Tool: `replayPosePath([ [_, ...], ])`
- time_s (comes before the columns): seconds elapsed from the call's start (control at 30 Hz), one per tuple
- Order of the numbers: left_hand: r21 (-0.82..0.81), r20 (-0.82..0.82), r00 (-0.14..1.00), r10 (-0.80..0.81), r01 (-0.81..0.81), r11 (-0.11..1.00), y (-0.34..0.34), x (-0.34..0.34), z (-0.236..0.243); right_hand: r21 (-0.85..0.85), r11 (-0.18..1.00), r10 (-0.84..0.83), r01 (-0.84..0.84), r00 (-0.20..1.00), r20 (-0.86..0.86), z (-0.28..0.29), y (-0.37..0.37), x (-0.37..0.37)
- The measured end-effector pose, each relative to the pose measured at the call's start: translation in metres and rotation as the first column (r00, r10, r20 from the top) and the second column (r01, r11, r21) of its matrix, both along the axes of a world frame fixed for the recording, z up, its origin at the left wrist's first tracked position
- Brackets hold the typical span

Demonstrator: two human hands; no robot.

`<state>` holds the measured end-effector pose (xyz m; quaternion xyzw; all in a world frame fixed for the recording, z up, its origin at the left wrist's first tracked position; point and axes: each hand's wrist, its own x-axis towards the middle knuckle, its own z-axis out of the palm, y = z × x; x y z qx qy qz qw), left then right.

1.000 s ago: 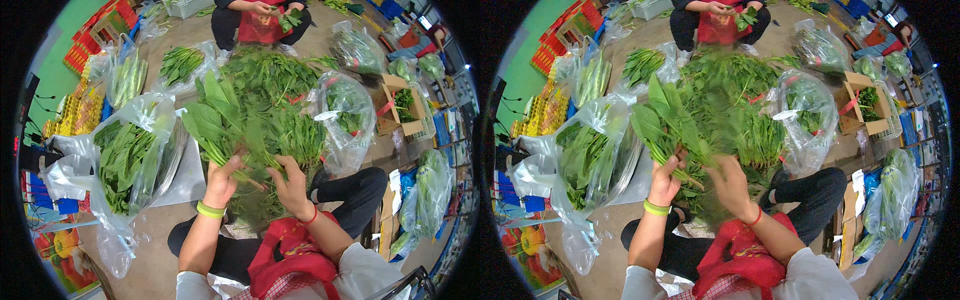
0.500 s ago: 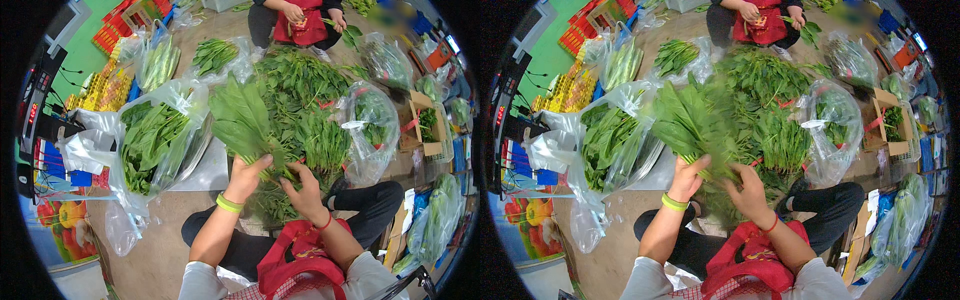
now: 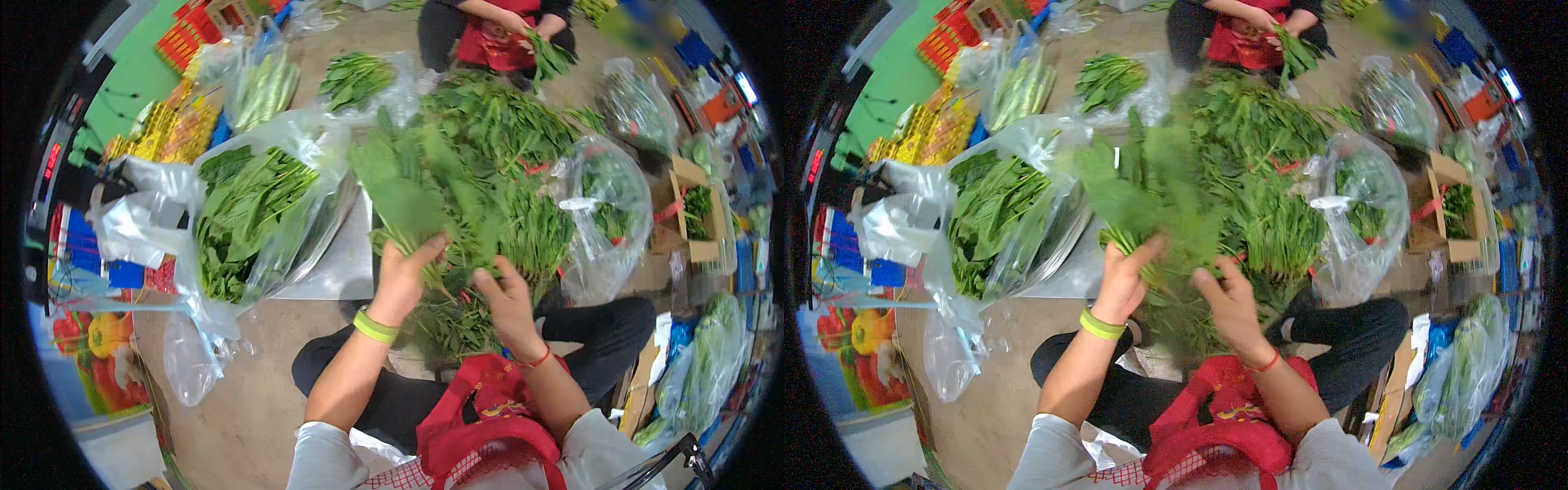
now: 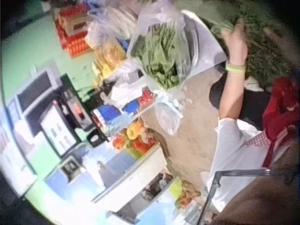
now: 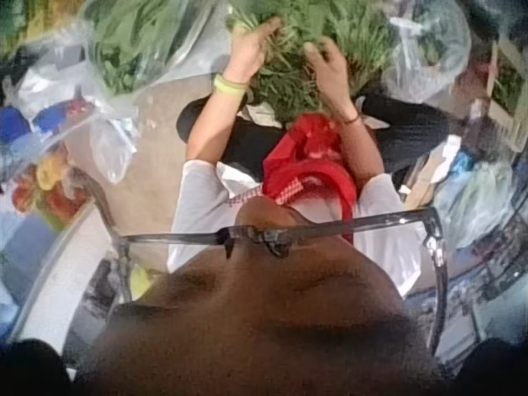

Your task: The person sits on the floor and repeatedly gathers bunches of leafy green vegetables, aligns them, and secures them with rubber bands. The person places the finished bundles onto a nearby scale.

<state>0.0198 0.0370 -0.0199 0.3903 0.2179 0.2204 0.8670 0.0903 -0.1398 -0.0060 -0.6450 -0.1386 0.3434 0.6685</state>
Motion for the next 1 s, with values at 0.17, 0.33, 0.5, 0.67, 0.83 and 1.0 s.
replayPosePath([
  [0.17,-0.049,-0.124,0.975,0.186,-0.194,0.98,-0.002,0.001,-0.009,0.357,0.933,0.041,-0.038,0.999,-0.001,0.028,0.019,0.009],
  [0.33,-0.308,-0.174,0.984,-0.03,-0.025,0.951,-0.005,-0.007,-0.034,0.303,0.917,0.147,-0.259,0.926,0.346,0.08,0.111,0.005],
  [0.5,-0.234,0.048,0.994,0.099,-0.085,0.968,-0.007,-0.017,-0.006,0.306,0.814,-0.047,-0.494,0.469,0.882,0.101,0.255,-0.035],
  [0.67,-0.232,-0.107,0.994,-0.005,-0.02,0.973,-0.007,-0.004,-0.042,-0.189,0.871,0.161,-0.454,-0.1,0.982,0.061,0.359,-0.003],
  [0.83,-0.47,-0.12,0.983,-0.142,0.07,0.88,0.0,-0.006,-0.045,-0.406,0.835,0.362,-0.372,-0.185,0.914,0.004,0.348,0.051],
  [1.0,-0.409,0.348,0.934,-0.082,0.23,0.883,0.02,-0.028,0.015,0.071,0.888,0.216,-0.454,0.549,0.807,0.102,0.189,0.053],
])
